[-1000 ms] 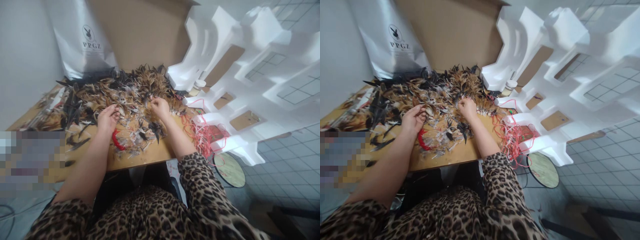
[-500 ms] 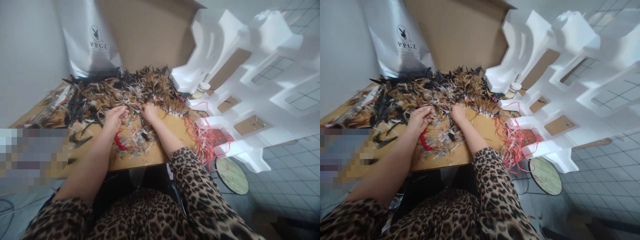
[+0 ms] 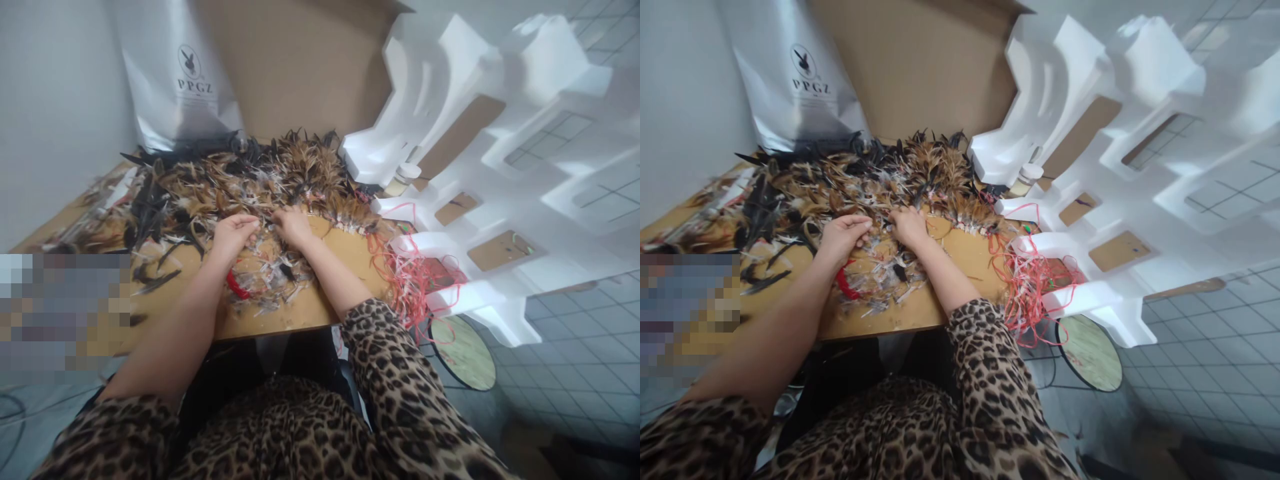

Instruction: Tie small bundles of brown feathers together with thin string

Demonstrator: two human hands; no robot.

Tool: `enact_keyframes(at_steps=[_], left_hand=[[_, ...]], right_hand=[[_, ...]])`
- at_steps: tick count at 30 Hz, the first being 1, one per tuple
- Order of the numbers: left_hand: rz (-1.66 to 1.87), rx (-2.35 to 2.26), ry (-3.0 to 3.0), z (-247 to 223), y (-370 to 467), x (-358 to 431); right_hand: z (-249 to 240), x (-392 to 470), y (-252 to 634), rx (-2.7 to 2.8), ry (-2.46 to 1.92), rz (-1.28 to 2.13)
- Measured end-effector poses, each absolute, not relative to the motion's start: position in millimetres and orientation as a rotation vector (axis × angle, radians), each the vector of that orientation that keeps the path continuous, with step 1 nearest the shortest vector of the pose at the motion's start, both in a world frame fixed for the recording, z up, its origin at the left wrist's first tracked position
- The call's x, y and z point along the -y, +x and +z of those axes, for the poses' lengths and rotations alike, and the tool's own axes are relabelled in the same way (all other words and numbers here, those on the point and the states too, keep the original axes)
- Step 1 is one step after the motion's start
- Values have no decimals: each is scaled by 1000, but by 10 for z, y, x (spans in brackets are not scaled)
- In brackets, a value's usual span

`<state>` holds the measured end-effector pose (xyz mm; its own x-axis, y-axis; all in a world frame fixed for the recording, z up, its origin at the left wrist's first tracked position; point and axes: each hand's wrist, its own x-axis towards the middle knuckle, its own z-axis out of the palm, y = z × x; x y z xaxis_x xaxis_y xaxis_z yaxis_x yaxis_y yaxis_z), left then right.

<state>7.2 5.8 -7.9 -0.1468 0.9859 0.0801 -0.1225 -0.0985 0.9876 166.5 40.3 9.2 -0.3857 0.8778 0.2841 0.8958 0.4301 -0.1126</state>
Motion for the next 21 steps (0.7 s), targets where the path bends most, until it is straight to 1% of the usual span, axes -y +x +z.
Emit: enact_keyframes(at_steps=[6, 13, 21], left_hand=[[1408, -1185, 1142, -126, 52, -85], [1347, -1249, 1179, -146, 61, -83], [1213, -1235, 1279, -196, 64, -61]], right_hand=[[16, -484, 1602, 2470, -1546, -149], [199, -287, 1681, 2393, -1457, 72], [200, -72, 1681, 2268, -1360, 153]])
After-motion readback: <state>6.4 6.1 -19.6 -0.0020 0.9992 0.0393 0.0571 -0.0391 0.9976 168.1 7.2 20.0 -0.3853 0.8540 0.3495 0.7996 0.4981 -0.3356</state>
